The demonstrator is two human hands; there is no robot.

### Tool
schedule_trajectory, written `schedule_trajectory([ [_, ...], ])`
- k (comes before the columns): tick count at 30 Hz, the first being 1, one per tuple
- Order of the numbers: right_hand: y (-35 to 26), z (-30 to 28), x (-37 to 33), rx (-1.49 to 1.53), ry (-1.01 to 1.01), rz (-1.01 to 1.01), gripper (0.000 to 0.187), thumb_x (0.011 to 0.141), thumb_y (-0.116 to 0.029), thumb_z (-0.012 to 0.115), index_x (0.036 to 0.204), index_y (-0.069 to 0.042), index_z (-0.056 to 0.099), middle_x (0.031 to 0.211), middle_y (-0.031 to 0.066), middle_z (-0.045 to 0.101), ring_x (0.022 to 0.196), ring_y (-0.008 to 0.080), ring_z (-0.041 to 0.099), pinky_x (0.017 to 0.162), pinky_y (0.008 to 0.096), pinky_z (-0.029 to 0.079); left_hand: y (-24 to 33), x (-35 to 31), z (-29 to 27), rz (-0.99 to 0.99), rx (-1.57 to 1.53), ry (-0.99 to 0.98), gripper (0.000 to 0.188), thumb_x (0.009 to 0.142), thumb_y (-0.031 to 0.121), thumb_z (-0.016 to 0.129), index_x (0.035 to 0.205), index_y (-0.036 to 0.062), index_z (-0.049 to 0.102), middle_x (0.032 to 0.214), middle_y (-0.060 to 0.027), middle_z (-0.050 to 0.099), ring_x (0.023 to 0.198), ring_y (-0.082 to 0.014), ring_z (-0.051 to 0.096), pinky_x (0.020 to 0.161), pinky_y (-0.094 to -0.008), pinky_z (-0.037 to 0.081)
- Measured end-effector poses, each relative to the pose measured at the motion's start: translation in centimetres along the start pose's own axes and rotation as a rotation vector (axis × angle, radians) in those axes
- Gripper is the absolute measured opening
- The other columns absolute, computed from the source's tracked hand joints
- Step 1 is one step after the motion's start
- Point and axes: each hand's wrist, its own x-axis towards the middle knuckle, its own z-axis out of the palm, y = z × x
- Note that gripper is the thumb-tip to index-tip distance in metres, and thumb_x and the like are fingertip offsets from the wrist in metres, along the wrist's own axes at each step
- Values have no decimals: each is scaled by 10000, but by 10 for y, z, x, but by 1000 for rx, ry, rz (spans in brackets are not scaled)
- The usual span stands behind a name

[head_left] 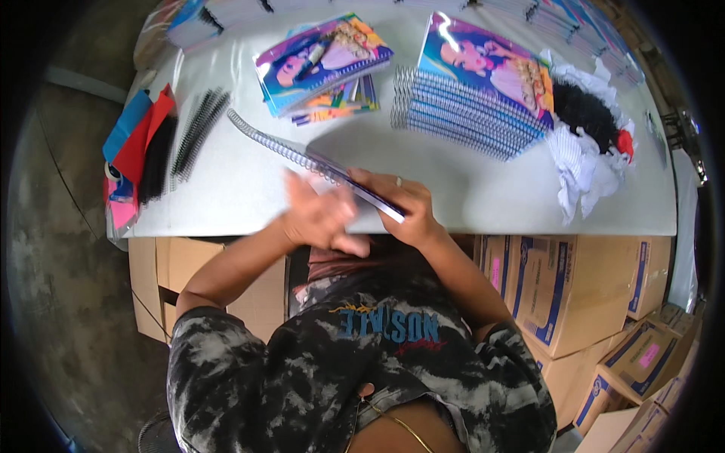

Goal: The person repeatedly picks up a notebook cover and a metal spiral binding, inserts the spiral into the cover, and places the assembled notebook onto a growing stack. The process is repeated continuously with identical items.

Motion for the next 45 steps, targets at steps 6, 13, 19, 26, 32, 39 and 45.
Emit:
schedule_trajectory([
  [6,-2,14,-3,12,53,7,384,706,18,634,1086,-34,606,1023,126,641,877,265,645,723,336,517,10,-30,21,-388,-251,-211,1005,705,778,390,1338,-2,337,1294,-292,338,1245,-480,208,1004,-633,62],
  [13,-3,15,-4,-36,-57,-43,465,677,-63,675,1128,-30,568,1044,112,633,867,274,641,717,347,516,10,20,3,-247,-227,-22,886,794,675,409,1310,-39,312,1289,-328,291,1239,-462,243,1000,-627,116],
  [19,2,12,-1,-37,38,-5,499,666,-71,665,1153,-50,557,972,148,637,797,304,636,674,364,504,28,12,10,-257,-120,-97,912,790,697,370,1346,-15,247,1341,-314,225,1244,-529,165,986,-644,83],
  [26,-4,18,4,35,41,97,441,724,-60,645,1157,-36,561,1012,141,641,852,282,644,723,325,509,48,-8,11,-349,-207,-113,909,820,622,421,1402,13,79,1402,-349,24,1278,-549,61,975,-658,66],
  [32,-42,28,19,338,-74,-87,818,780,-235,624,1399,-14,136,1437,236,147,1323,405,142,1054,487,155,44,81,-64,-665,-526,-244,711,892,222,409,1360,-124,0,1410,-355,-2,1340,-443,39,1077,-427,114],
  [39,-69,-23,62,-187,-226,191,424,878,-336,503,1116,11,560,696,123,626,700,301,609,812,388,425,6,98,-95,-1502,-847,-13,196,859,78,582,1013,-40,607,801,-57,635,616,-55,556,495,-178,434],
  [45,-45,-21,46,169,-78,641,160,743,-99,693,783,37,619,685,131,641,635,87,590,588,276,460,-25,83,-53,-1498,-1250,-211,179,821,39,621,990,-21,625,815,-19,618,709,-43,527,657,-199,448],
])
